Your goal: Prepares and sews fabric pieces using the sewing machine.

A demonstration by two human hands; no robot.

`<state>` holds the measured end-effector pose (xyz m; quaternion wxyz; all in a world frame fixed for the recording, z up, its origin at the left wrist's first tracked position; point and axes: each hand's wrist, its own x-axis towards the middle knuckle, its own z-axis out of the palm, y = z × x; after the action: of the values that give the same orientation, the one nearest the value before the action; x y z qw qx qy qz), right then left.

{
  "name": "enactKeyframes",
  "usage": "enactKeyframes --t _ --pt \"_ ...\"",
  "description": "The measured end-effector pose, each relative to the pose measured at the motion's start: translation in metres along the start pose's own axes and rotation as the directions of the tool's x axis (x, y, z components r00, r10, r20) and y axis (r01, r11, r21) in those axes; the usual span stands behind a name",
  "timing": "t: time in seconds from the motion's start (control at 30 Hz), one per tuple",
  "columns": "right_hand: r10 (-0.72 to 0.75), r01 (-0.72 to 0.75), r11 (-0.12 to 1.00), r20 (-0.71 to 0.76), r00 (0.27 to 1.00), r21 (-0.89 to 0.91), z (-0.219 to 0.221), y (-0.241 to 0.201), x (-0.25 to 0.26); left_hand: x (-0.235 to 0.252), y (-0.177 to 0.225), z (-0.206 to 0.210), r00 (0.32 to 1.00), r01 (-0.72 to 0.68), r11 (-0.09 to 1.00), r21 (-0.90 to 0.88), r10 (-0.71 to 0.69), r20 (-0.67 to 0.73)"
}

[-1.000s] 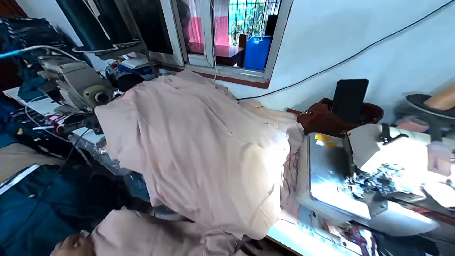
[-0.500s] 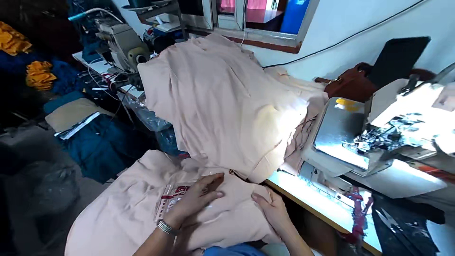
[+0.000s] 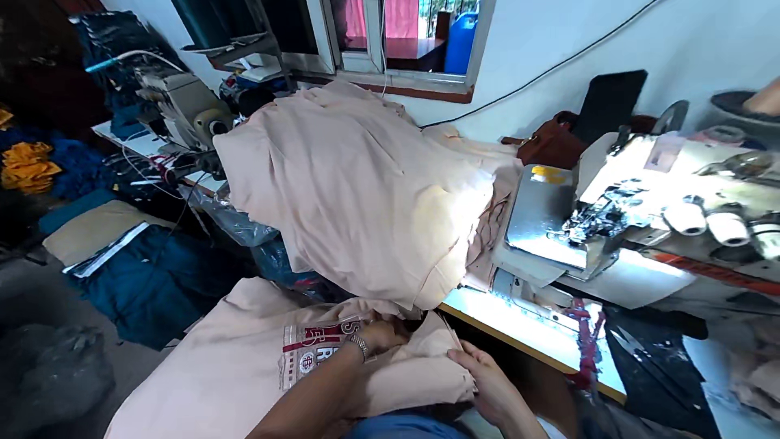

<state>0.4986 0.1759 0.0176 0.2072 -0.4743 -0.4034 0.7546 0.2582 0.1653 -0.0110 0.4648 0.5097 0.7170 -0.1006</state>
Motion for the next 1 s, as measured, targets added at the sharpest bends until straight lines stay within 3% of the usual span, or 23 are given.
enactKeyframes --t 0.1,0.17,0.27,0.33,0.5,0.63,0.7,0.8,0.87,0.93,1.0 --pt "0.195 -0.201 0.978 -0.091 0.977 -0.061 -0.016 0.024 0.012 -0.008 -0.005 0.001 0.990 -0.074 0.984 -0.165 0.054 -0.127" --pt "0.223 -0.225 0.973 -0.053 0.973 -0.042 -0.023 0.028 0.005 -0.027 -0.001 0.005 0.948 -0.279 0.928 -0.246 0.226 -0.224" --pt "0.138 -0.140 0.990 0.055 0.989 0.029 -0.031 0.025 -0.008 -0.051 0.011 0.031 0.752 -0.652 0.725 -0.220 0.584 -0.305" --pt "0.081 -0.085 0.996 0.091 0.993 0.040 -0.031 0.021 -0.012 -0.056 0.019 0.047 0.631 -0.761 0.640 -0.102 0.695 -0.345" --pt "-0.041 0.030 0.997 0.149 0.988 0.075 -0.030 0.033 -0.017 -0.059 0.032 0.052 0.580 -0.732 0.637 0.243 0.769 -0.269" --pt "-0.086 0.078 0.994 0.119 0.989 0.071 -0.027 0.036 -0.017 -0.052 0.034 0.060 0.439 -0.733 0.544 0.408 0.837 -0.328" --pt "-0.099 0.091 0.993 0.112 0.989 0.078 -0.027 0.038 -0.015 -0.049 0.034 0.062 0.401 -0.739 0.522 0.426 0.849 -0.344" --pt "-0.109 0.101 0.992 0.119 0.987 0.075 -0.026 0.037 -0.012 -0.049 0.035 0.059 0.426 -0.744 0.548 0.382 0.830 -0.359" --pt "-0.103 0.097 0.994 0.119 0.988 0.058 -0.026 0.035 -0.011 -0.048 0.035 0.058 0.469 -0.761 0.596 0.256 0.778 -0.417" --pt "-0.093 0.089 0.995 0.115 0.989 0.039 -0.025 0.032 -0.011 -0.043 0.032 0.057 0.550 -0.777 0.629 -0.001 0.679 -0.487" --pt "-0.108 0.111 0.993 0.078 0.991 -0.037 -0.023 0.031 -0.012 -0.037 0.025 0.055 0.644 -0.760 0.564 -0.324 0.586 -0.492"
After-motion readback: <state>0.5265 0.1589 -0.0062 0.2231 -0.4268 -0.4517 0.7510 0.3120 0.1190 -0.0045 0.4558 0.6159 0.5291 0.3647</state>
